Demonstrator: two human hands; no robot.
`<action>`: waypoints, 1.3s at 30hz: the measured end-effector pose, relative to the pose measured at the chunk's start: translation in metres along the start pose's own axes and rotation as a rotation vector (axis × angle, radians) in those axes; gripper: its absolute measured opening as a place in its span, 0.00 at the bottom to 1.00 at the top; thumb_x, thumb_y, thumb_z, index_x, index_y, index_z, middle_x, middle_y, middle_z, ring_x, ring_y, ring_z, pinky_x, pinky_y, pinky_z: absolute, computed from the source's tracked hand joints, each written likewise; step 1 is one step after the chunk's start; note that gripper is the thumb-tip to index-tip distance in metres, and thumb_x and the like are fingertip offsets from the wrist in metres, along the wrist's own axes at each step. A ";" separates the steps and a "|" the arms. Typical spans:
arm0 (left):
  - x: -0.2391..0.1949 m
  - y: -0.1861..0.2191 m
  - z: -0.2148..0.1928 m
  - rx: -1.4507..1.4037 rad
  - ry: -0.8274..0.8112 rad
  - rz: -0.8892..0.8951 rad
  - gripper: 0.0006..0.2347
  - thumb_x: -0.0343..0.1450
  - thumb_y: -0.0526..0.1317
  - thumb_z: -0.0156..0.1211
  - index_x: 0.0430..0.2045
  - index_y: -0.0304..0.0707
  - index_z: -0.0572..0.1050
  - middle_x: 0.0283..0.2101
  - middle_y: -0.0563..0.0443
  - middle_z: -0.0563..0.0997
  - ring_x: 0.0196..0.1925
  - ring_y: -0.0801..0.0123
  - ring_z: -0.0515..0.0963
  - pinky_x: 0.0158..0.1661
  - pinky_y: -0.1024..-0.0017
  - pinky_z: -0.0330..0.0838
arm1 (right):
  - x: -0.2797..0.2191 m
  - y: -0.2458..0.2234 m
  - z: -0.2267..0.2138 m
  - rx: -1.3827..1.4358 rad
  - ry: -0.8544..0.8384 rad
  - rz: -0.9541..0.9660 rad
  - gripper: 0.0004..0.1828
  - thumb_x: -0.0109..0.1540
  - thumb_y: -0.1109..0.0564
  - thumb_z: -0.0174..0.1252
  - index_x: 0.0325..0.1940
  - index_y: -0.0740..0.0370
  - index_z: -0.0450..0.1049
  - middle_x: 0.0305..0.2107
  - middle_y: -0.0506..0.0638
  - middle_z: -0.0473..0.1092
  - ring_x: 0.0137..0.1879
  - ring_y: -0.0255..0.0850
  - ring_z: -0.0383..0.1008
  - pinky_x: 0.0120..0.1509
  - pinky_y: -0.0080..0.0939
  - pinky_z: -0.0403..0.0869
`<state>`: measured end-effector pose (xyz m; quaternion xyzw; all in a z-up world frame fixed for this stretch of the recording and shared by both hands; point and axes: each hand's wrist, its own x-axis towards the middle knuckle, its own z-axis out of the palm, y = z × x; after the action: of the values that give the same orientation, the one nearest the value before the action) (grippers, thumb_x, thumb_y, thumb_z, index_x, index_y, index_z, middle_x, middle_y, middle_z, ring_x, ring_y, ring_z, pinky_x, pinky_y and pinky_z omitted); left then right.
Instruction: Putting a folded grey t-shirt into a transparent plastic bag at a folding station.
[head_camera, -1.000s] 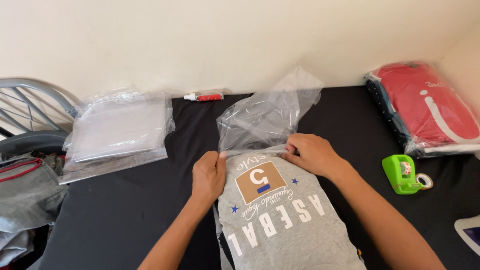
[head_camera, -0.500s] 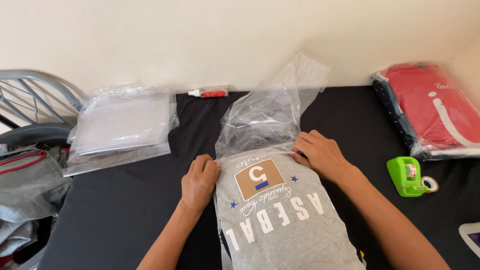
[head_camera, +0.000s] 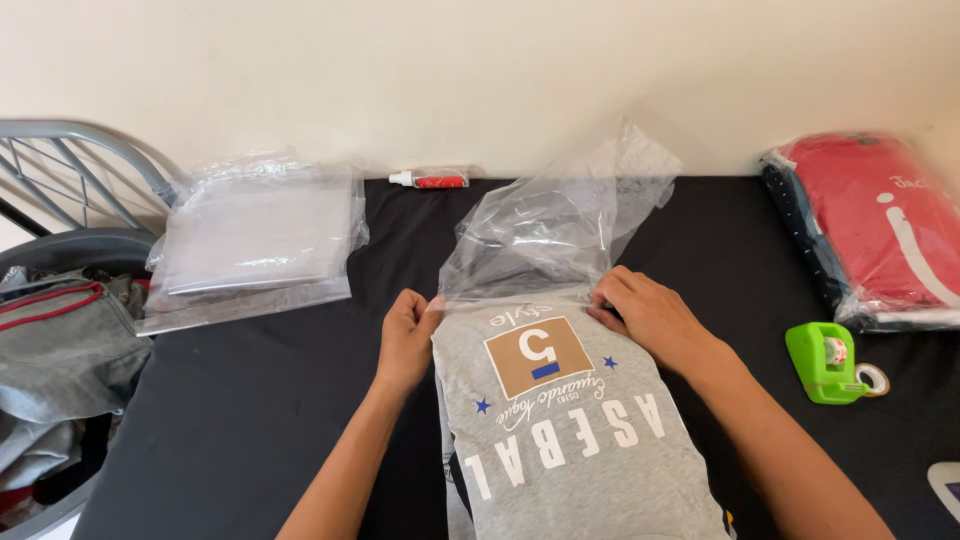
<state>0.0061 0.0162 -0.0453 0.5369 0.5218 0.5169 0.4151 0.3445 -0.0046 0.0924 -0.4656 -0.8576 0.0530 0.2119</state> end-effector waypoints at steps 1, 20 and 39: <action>0.001 -0.011 0.003 -0.140 0.012 -0.002 0.14 0.75 0.40 0.64 0.24 0.37 0.65 0.22 0.59 0.68 0.24 0.81 0.63 0.23 0.75 0.59 | -0.001 0.002 0.002 0.008 -0.003 -0.002 0.09 0.61 0.53 0.62 0.38 0.58 0.71 0.37 0.49 0.71 0.42 0.46 0.75 0.41 0.46 0.75; -0.046 0.023 -0.007 0.879 0.080 0.317 0.06 0.70 0.39 0.61 0.30 0.40 0.69 0.25 0.44 0.80 0.27 0.47 0.81 0.26 0.52 0.72 | 0.004 -0.001 -0.001 0.016 -0.088 0.064 0.10 0.64 0.50 0.58 0.39 0.57 0.71 0.36 0.48 0.72 0.45 0.47 0.74 0.45 0.48 0.74; -0.038 0.003 0.029 -0.873 -0.138 -0.525 0.12 0.75 0.41 0.49 0.43 0.32 0.77 0.39 0.45 0.84 0.38 0.68 0.83 0.42 0.67 0.79 | -0.010 0.010 0.006 0.073 -0.006 0.100 0.09 0.63 0.51 0.59 0.41 0.57 0.71 0.37 0.49 0.73 0.44 0.46 0.75 0.44 0.45 0.75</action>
<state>0.0386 -0.0193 -0.0504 0.1973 0.3458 0.5282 0.7500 0.3539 -0.0065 0.0807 -0.4998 -0.8313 0.0965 0.2232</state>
